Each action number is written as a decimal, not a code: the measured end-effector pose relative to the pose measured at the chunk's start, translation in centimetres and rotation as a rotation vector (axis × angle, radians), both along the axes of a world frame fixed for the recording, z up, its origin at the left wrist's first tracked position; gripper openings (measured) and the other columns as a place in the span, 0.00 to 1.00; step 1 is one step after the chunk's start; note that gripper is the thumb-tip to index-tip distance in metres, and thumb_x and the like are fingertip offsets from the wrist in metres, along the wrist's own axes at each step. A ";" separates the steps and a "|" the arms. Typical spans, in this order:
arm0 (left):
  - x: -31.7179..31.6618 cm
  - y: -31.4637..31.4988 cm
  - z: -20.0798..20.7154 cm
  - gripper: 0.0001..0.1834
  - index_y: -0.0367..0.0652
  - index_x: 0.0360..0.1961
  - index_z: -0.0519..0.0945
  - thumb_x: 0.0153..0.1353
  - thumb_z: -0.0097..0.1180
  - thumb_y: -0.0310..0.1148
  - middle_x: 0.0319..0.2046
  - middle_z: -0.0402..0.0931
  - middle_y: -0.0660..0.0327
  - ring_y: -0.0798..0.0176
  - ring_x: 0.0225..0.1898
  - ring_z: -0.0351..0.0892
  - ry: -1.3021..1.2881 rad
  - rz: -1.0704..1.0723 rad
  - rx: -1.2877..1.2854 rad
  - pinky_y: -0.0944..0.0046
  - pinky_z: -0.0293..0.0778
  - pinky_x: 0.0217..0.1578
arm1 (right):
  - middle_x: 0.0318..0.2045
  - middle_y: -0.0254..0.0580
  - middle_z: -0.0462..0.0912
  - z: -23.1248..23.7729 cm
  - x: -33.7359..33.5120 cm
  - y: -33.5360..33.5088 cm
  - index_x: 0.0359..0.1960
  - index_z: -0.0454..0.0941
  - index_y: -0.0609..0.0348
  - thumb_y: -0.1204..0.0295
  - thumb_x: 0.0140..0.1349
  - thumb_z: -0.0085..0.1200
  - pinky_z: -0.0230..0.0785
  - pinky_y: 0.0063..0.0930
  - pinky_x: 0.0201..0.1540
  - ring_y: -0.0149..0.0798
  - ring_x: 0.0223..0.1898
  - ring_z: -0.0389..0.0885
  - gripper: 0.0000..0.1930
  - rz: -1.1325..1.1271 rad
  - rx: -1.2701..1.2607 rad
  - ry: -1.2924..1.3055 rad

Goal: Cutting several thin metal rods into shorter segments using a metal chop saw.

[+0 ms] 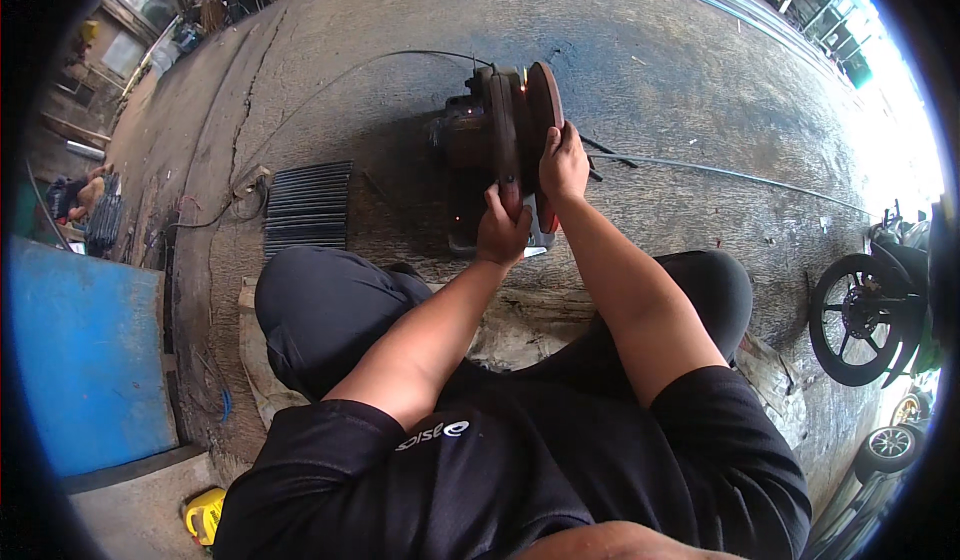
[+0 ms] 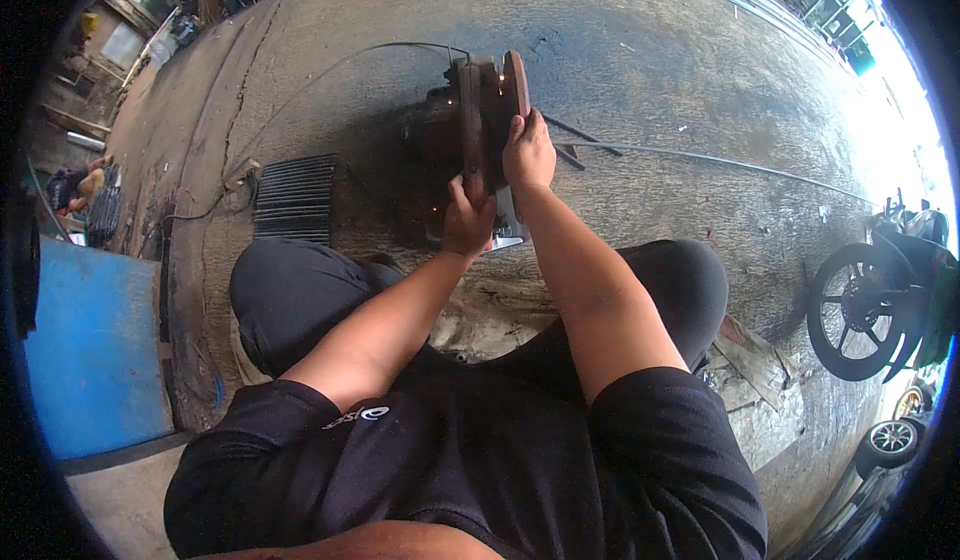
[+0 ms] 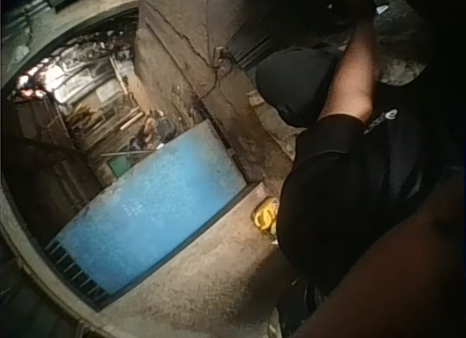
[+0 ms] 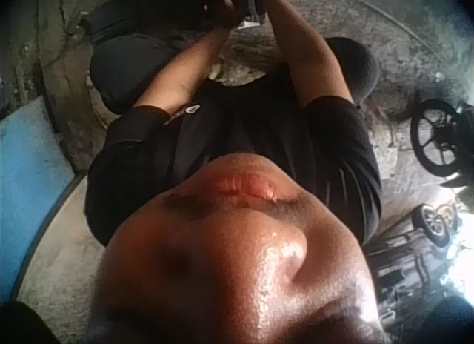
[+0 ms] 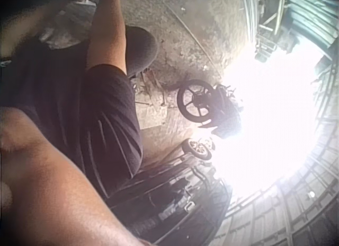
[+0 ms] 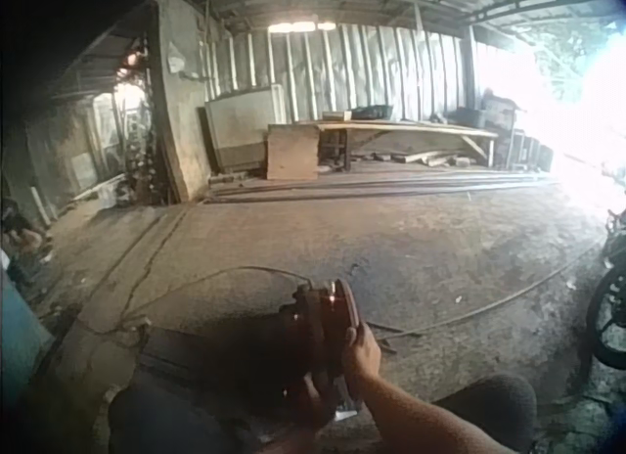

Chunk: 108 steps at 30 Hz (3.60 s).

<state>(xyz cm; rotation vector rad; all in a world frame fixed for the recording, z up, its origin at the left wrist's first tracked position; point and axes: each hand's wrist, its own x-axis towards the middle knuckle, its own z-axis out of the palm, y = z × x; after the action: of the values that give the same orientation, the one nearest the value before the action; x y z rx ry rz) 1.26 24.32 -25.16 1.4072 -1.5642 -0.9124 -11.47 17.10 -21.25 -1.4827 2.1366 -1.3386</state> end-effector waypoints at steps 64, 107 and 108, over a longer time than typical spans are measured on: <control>0.2 0.1 0.3 0.34 0.40 0.60 0.57 0.55 0.57 0.39 0.40 0.77 0.38 0.34 0.41 0.78 -0.001 0.003 -0.033 0.46 0.73 0.41 | 0.50 0.56 0.76 -0.5 0.2 0.0 0.58 0.65 0.61 0.58 0.69 0.37 0.68 0.45 0.51 0.57 0.50 0.74 0.23 -0.021 0.009 0.042; -0.8 -21.2 24.5 0.16 0.38 0.34 0.77 0.57 0.54 0.42 0.29 0.77 0.56 0.60 0.29 0.77 0.645 -0.058 0.040 0.60 0.77 0.31 | 0.40 0.55 0.81 14.2 -3.4 -3.3 0.44 0.81 0.61 0.65 0.58 0.53 0.70 0.40 0.49 0.55 0.44 0.79 0.16 0.096 -0.304 0.163; -0.4 -21.2 23.8 0.17 0.37 0.34 0.77 0.57 0.54 0.42 0.28 0.77 0.55 0.60 0.30 0.77 0.592 0.016 -0.117 0.60 0.75 0.33 | 0.39 0.54 0.82 14.3 -3.3 -3.2 0.44 0.81 0.60 0.66 0.58 0.53 0.71 0.40 0.49 0.54 0.43 0.80 0.16 0.103 -0.320 0.165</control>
<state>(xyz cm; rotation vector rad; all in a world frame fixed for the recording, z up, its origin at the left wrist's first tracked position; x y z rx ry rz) 0.82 3.09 -1.31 0.9454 -1.1317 -1.0863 -14.72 13.87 -6.99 -1.8557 1.9744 -1.6304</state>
